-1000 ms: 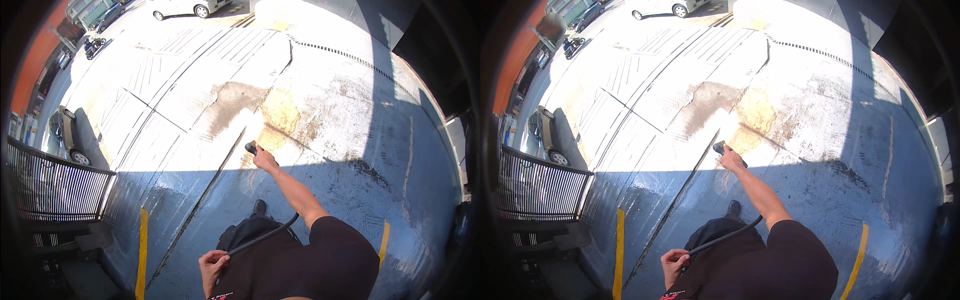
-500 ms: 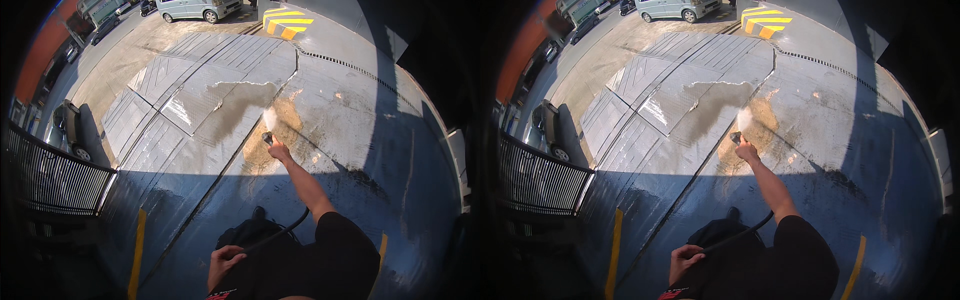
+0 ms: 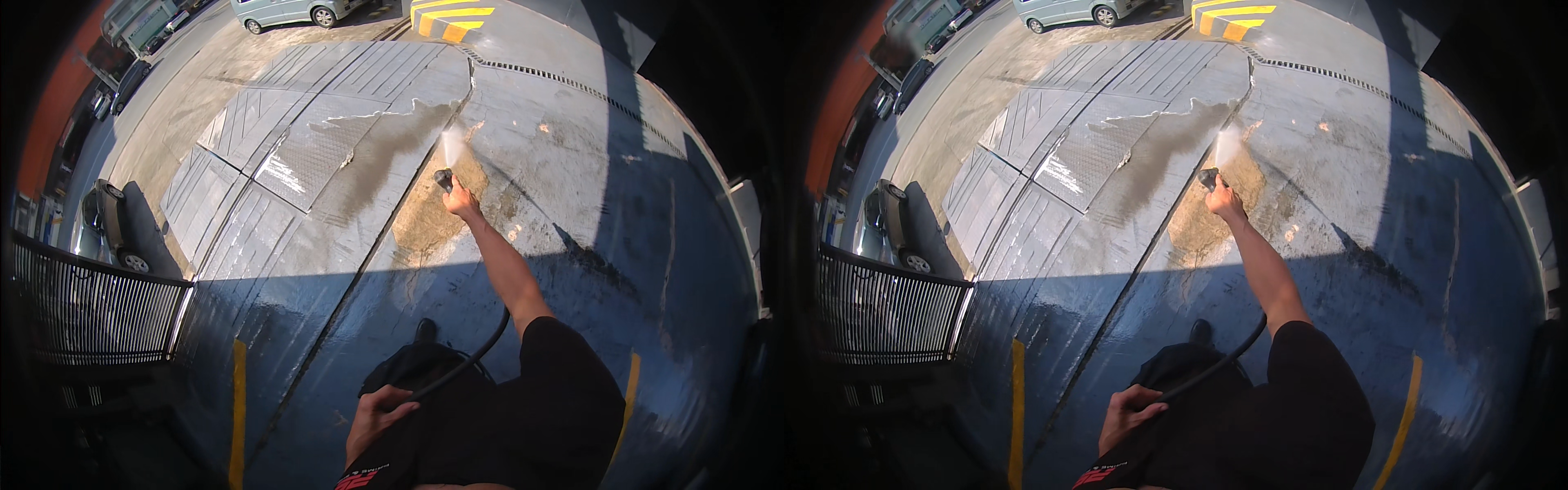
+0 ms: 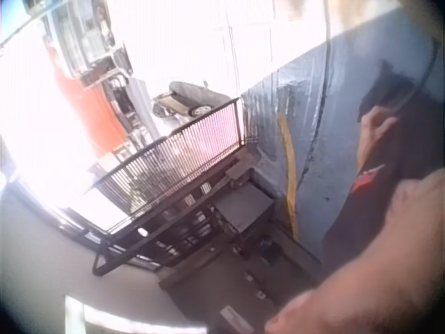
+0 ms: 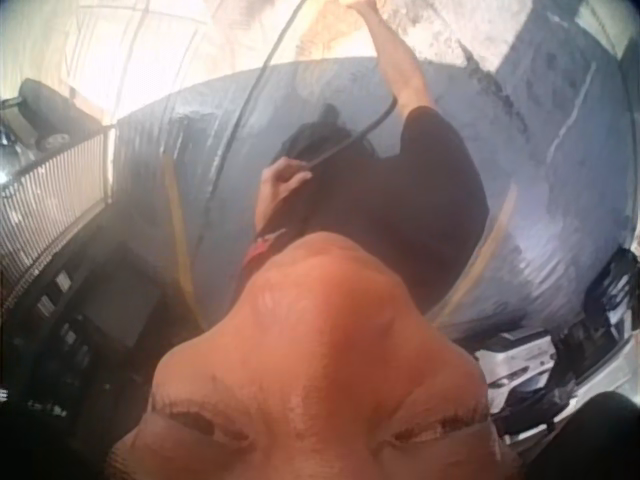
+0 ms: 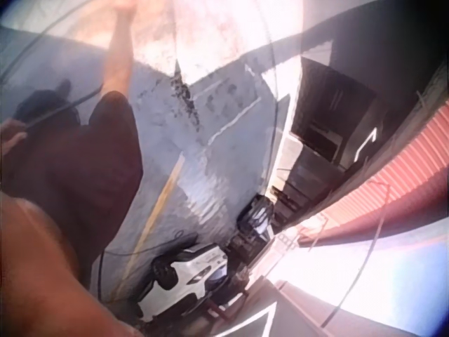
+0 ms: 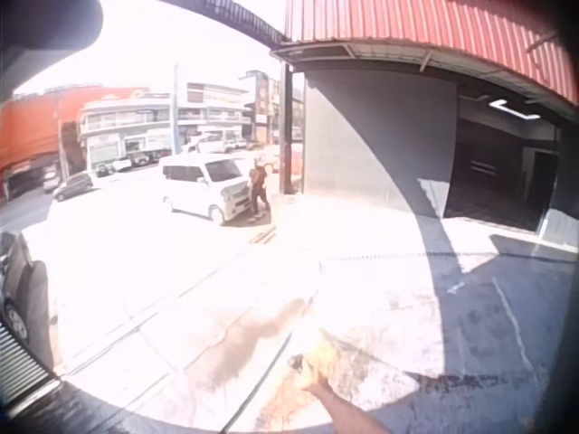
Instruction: The person uses a pressure washer to clean the garage floor and the wheels of a car on a lift. They systematically spray the concrete surface and then focus on the car's tires and rims.
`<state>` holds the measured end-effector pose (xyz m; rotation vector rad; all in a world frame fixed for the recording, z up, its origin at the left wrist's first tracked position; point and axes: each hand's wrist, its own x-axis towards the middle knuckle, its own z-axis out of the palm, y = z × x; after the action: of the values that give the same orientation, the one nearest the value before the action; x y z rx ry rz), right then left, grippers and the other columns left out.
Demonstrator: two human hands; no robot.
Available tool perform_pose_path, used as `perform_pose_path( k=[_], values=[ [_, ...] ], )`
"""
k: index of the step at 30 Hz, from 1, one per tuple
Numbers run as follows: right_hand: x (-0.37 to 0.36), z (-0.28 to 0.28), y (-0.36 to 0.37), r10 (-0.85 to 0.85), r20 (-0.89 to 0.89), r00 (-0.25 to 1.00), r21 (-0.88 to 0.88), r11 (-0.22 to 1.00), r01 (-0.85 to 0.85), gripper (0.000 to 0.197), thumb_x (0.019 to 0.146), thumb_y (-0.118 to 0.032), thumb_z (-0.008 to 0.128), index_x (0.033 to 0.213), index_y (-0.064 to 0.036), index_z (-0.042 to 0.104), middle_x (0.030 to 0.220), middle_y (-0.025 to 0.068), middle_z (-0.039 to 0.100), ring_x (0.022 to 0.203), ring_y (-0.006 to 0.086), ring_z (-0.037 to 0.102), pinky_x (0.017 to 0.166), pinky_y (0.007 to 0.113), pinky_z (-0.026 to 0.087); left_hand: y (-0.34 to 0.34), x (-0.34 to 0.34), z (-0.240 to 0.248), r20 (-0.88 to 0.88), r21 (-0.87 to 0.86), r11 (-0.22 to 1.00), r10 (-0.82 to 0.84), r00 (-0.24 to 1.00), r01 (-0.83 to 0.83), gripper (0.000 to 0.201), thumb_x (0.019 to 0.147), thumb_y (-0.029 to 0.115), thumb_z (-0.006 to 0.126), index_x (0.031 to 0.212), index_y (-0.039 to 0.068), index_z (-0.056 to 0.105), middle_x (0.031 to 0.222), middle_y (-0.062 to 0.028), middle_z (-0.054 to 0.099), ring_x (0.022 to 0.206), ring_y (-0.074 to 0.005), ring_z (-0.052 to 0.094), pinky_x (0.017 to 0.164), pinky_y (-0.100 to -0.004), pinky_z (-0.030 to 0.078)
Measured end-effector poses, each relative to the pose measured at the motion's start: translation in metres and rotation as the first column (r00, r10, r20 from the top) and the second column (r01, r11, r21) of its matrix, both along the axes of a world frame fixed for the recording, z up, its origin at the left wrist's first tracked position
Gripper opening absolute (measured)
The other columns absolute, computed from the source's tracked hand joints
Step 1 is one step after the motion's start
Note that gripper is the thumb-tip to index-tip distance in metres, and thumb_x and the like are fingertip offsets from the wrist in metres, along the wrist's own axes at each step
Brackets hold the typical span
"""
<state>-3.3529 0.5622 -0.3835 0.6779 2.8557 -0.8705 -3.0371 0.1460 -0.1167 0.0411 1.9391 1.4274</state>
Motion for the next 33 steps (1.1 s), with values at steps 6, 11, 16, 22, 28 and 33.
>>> perform_pose_path(
  k=[6, 11, 16, 22, 28, 33],
  values=[
    [-0.002, 0.014, 0.007, -0.036, -0.054, 0.998, 0.019, 0.999, 0.037, 0.084, 0.088, -0.039, 0.06, 0.16, -0.0187, 0.022, 0.104, 0.0315, 0.069, 0.099, 0.0498, 0.067, 0.088, 0.056, 0.053, -0.009, 0.005, -0.005, 0.0, -0.009, 0.998, -0.056, 0.998, 0.056, 0.031, 0.085, 0.013, 0.083, 0.105, -0.006, 0.071, 0.094, -0.0177, 0.076, 0.092, -0.02, 0.073, 0.084, -0.0313, 0.054],
    [0.006, 0.03, 0.003, -0.081, -0.051, 0.995, 0.037, 0.996, 0.083, 0.083, 0.089, -0.039, 0.059, 0.16, -0.0201, 0.022, 0.112, 0.0314, 0.067, 0.106, 0.0487, 0.065, 0.094, 0.055, 0.051, -0.021, 0.011, 0.0, -0.038, -0.035, 0.995, -0.091, 0.995, 0.09, 0.03, 0.084, 0.015, 0.083, 0.103, -0.005, 0.07, 0.098, -0.0189, 0.076, 0.094, -0.0216, 0.073, 0.085, -0.0331, 0.055],
    [0.022, 0.067, -0.022, -0.161, -0.013, 0.987, 0.093, 0.983, 0.161, 0.077, 0.091, -0.039, 0.055, 0.16, -0.0191, 0.027, 0.122, 0.0295, 0.065, 0.113, 0.0463, 0.063, 0.097, 0.053, 0.051, -0.044, 0.024, 0.002, -0.073, 0.007, 0.994, -0.111, 0.991, 0.112, 0.029, 0.083, 0.013, 0.084, 0.1, -0.006, 0.069, 0.101, -0.0187, 0.076, 0.096, -0.0236, 0.073, 0.086, -0.034, 0.055],
    [0.047, 0.105, -0.052, -0.211, 0.053, 0.976, 0.081, 0.975, 0.207, 0.076, 0.092, -0.039, 0.055, 0.16, -0.0219, 0.026, 0.127, 0.0286, 0.064, 0.118, 0.0435, 0.062, 0.1, 0.05, 0.05, -0.078, 0.045, 0.003, -0.149, 0.04, 0.988, -0.139, 0.979, 0.146, 0.027, 0.083, 0.011, 0.084, 0.098, -0.006, 0.068, 0.1, -0.0176, 0.076, 0.096, -0.0253, 0.074, 0.087, -0.0343, 0.056],
    [0.09, 0.127, -0.09, -0.188, 0.027, 0.982, 0.04, 0.981, 0.187, 0.077, 0.092, -0.039, 0.056, 0.16, -0.0205, 0.025, 0.125, 0.0283, 0.065, 0.117, 0.0426, 0.064, 0.099, 0.051, 0.05, -0.119, 0.077, 0.004, -0.124, 0.134, 0.974, -0.166, 0.978, 0.182, 0.029, 0.083, 0.01, 0.084, 0.101, -0.004, 0.067, 0.098, -0.0146, 0.076, 0.096, -0.0238, 0.075, 0.087, -0.0325, 0.057],
    [0.146, 0.139, -0.105, -0.21, 0.001, 0.978, 0.052, 0.976, 0.21, 0.076, 0.093, -0.038, 0.056, 0.159, -0.02, 0.024, 0.116, 0.0286, 0.068, 0.109, 0.0452, 0.066, 0.095, 0.053, 0.051, -0.15, 0.105, 0.002, -0.083, 0.133, 0.959, -0.24, 0.967, 0.25, 0.03, 0.084, 0.012, 0.084, 0.104, -0.002, 0.068, 0.098, -0.0126, 0.076, 0.096, -0.0224, 0.074, 0.087, -0.0329, 0.057]
  ],
)
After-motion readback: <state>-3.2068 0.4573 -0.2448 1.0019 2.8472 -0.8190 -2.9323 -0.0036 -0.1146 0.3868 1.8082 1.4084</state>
